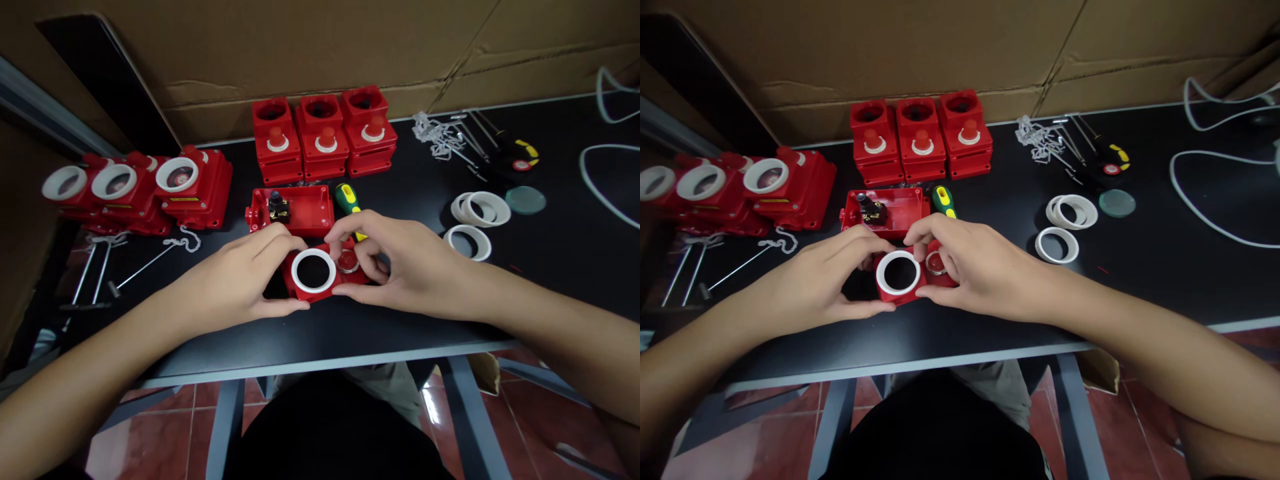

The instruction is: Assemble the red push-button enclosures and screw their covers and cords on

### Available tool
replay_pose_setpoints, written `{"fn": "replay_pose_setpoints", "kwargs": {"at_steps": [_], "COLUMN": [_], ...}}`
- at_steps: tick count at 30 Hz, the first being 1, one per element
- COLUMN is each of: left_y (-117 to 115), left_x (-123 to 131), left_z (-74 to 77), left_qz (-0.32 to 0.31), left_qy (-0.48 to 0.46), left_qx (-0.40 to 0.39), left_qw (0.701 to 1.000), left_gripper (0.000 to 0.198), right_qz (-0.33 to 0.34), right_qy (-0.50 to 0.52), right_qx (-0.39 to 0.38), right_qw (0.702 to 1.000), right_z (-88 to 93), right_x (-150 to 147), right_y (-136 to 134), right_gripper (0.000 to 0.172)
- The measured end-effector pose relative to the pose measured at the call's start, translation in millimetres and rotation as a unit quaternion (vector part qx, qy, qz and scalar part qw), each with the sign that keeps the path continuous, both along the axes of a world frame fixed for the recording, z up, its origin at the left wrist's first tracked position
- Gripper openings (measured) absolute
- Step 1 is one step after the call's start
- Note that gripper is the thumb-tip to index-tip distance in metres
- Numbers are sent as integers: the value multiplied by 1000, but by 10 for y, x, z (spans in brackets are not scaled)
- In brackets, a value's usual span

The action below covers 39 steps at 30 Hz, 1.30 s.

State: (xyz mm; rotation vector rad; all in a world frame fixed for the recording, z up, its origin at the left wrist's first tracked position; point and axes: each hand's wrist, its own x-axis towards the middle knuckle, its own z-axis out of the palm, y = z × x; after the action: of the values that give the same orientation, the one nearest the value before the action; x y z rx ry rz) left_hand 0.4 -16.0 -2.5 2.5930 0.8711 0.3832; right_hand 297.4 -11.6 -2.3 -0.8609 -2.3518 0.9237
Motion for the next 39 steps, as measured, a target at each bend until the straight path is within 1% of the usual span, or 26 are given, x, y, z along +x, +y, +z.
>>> {"fn": "replay_pose_setpoints", "kwargs": {"at_steps": [7, 14, 17, 18, 20, 22, 23, 30, 35, 39], "left_y": [-7, -5, 5, 8, 12, 10, 7, -16, -18, -11], "left_x": [7, 3, -4, -6, -7, -6, -4, 5, 8, 8], "left_z": [16, 18, 14, 12, 11, 15, 19, 33, 23, 23], "left_qz": [3, 4, 16, 19, 24, 24, 22, 2, -4, -5], "left_qy": [4, 7, 19, 22, 22, 18, 18, 6, 4, 4], "left_qx": [-6, -12, -17, -18, -17, -15, -15, -12, -10, -16], "left_qw": [1000, 1000, 1000, 999, 999, 999, 999, 1000, 1000, 1000], "left_gripper": [52, 50, 49, 49, 50, 48, 47, 49, 50, 48], "right_qz": [-5, -15, 0, 5, 7, 6, 7, 32, 13, -7], "right_qy": [0, -3, 9, 11, 19, 25, 28, 12, -3, -18], "right_qx": [10, -27, -42, -35, 6, 46, 55, 28, -9, -39], "right_qw": [1000, 1000, 999, 999, 1000, 999, 998, 999, 1000, 999], "right_z": [-8, 17, -13, -28, -60, -85, -93, -53, 6, 40], "right_x": [3, -11, -19, -18, -7, 13, 23, 23, 20, 24], "right_y": [4, 7, -7, -6, 7, 28, 39, 46, 24, 17], "right_gripper": [49, 40, 35, 34, 30, 31, 32, 34, 36, 33]}}
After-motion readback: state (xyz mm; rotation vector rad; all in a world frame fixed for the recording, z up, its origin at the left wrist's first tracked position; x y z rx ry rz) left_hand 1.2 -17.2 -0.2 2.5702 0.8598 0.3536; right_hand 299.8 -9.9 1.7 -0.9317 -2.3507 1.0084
